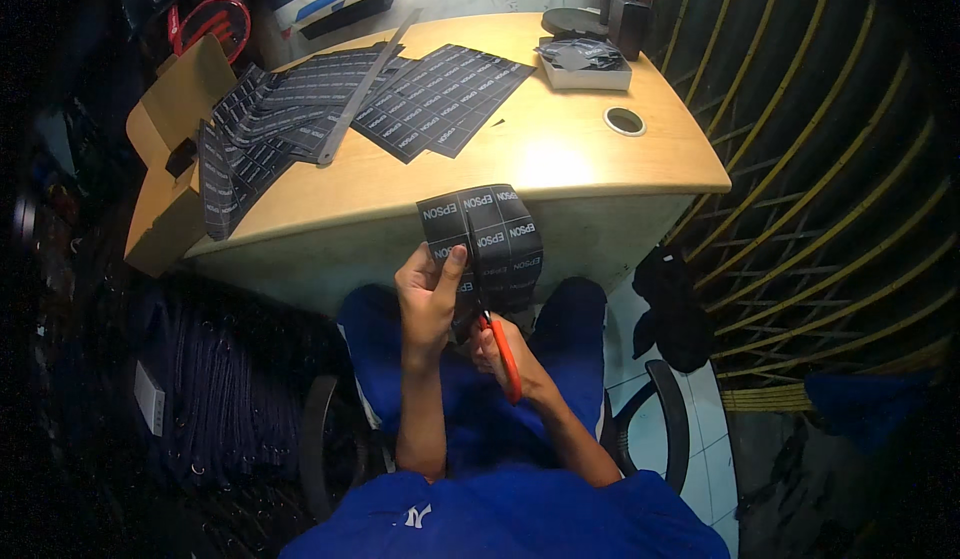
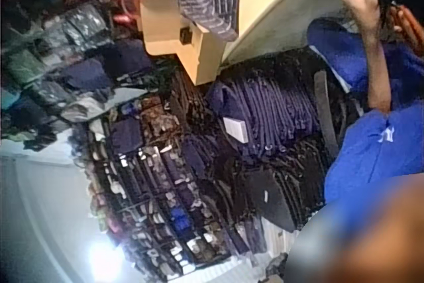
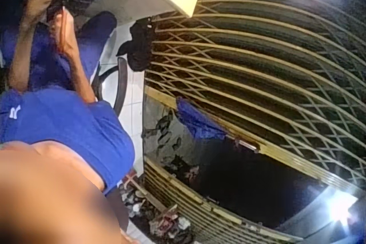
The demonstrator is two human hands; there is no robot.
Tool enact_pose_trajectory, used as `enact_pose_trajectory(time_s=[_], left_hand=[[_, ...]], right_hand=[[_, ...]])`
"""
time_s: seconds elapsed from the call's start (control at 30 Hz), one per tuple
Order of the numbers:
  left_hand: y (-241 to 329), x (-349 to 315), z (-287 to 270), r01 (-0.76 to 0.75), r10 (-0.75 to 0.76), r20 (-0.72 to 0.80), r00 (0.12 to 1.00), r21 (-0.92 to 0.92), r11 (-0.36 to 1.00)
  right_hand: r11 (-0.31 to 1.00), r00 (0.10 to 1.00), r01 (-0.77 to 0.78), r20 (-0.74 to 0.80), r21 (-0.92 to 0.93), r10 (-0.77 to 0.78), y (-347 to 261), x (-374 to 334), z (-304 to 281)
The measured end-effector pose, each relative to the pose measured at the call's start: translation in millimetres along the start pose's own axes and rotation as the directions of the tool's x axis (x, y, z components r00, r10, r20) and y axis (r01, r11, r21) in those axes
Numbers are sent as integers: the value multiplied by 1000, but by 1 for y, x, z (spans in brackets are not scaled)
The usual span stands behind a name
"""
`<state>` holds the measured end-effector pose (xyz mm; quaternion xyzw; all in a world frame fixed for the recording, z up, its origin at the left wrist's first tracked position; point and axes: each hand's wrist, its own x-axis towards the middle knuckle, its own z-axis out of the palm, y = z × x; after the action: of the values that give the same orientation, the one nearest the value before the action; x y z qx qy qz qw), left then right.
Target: Cutting brand tags from a printed sheet using scissors.
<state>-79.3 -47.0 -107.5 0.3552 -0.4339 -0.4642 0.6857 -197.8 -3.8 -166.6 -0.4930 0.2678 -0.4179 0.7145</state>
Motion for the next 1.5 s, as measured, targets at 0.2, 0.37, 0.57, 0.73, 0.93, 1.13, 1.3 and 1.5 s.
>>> enact_pose_trajectory(time_s=[0.2,0.37,0.57,0.73,0.93,1.13,1.3,1.5], left_hand=[[1,0,0,6,-7,11,1000,22,1000],[3,-1,2,5,-5,5,1000,19,1000],[-2,0,-2,-5,4,14,1000,23,1000],[1,0,1,7,-7,2,1000,10,1000],[0,-1,1,4,-4,-6,1000,11,1000],[-1,-1,0,11,-11,-10,1000,8,1000],[-4,-1,-3,14,-14,-10,1000,27,1000],[-6,-1,-5,16,-16,-12,1000,24,1000]], right_hand=[[1000,1000,1,14,-11,0,-2,0,-1],[1000,1000,-5,-12,-14,4,0,0,-1],[998,998,-44,-35,35,46,3,0,0],[997,998,-57,-34,60,59,0,0,1],[996,997,-57,-53,64,61,1,0,3],[998,995,-57,-89,-24,54,-5,0,8],[999,996,-51,-75,-4,50,-2,1,6],[999,996,-49,-79,-10,48,0,0,6]])
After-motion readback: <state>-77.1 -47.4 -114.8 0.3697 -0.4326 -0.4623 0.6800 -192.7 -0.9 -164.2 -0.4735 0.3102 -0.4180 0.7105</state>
